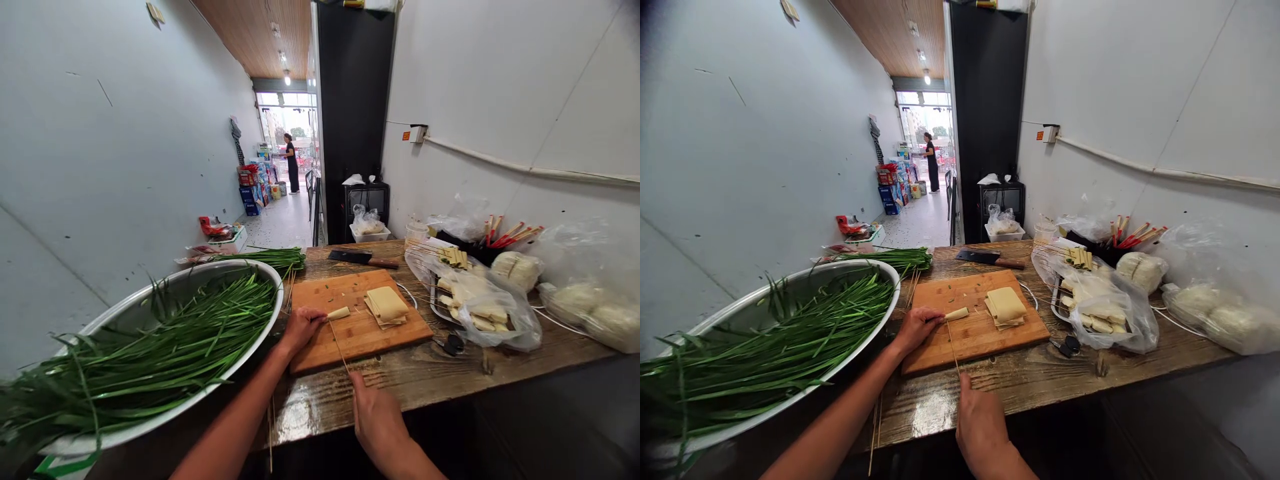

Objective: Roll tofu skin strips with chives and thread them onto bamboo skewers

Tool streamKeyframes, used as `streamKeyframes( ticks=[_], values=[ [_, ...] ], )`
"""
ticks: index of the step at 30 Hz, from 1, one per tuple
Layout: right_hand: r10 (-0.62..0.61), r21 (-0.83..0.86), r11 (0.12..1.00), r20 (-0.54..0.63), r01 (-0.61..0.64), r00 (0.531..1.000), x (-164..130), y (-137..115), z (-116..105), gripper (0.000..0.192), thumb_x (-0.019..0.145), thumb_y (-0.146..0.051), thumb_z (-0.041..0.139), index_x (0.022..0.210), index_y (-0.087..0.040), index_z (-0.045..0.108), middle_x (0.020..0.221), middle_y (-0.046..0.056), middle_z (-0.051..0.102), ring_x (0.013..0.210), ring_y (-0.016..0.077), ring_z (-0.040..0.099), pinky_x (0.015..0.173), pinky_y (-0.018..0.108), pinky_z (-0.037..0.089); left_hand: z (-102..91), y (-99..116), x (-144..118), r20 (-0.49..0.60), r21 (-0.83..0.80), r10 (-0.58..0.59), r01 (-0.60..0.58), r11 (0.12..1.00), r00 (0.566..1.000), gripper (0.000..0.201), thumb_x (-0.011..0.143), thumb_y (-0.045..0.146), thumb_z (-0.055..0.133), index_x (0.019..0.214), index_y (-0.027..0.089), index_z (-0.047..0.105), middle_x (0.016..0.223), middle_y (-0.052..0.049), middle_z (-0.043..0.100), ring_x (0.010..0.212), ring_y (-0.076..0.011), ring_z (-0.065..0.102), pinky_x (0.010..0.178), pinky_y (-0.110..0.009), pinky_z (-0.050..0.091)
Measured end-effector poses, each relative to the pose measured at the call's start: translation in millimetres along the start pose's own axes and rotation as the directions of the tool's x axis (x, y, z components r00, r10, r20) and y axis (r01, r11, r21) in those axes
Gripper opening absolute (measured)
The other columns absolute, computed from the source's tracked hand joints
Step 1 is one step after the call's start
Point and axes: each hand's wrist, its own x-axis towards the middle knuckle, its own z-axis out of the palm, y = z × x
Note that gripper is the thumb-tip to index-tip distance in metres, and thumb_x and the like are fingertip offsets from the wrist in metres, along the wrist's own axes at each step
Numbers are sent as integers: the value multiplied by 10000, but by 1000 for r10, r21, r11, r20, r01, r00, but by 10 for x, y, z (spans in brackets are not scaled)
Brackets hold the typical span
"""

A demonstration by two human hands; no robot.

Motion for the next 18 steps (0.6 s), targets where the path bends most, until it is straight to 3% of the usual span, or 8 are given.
streamKeyframes(
  ticks=[8,18],
  values=[
    [94,17,995,41,-95,995,133,-50,-75,456,780,-9,393,1221,-68,495,790,157,695,712,267,675,617,331,509,-7,14,3,-1,2,19,-19,1000,1000,136,785,162,602,845,201,717,822,-21,719,759,-144,635,712,-237,458],
    [117,6,993,36,-117,992,230,-56,-91,440,818,-19,367,1242,-67,477,816,168,691,738,243,675,632,289,495,-7,17,2,7,3,13,-13,1000,1000,136,792,163,597,848,192,718,837,-29,719,774,-146,637,717,-236,455]
  ],
)
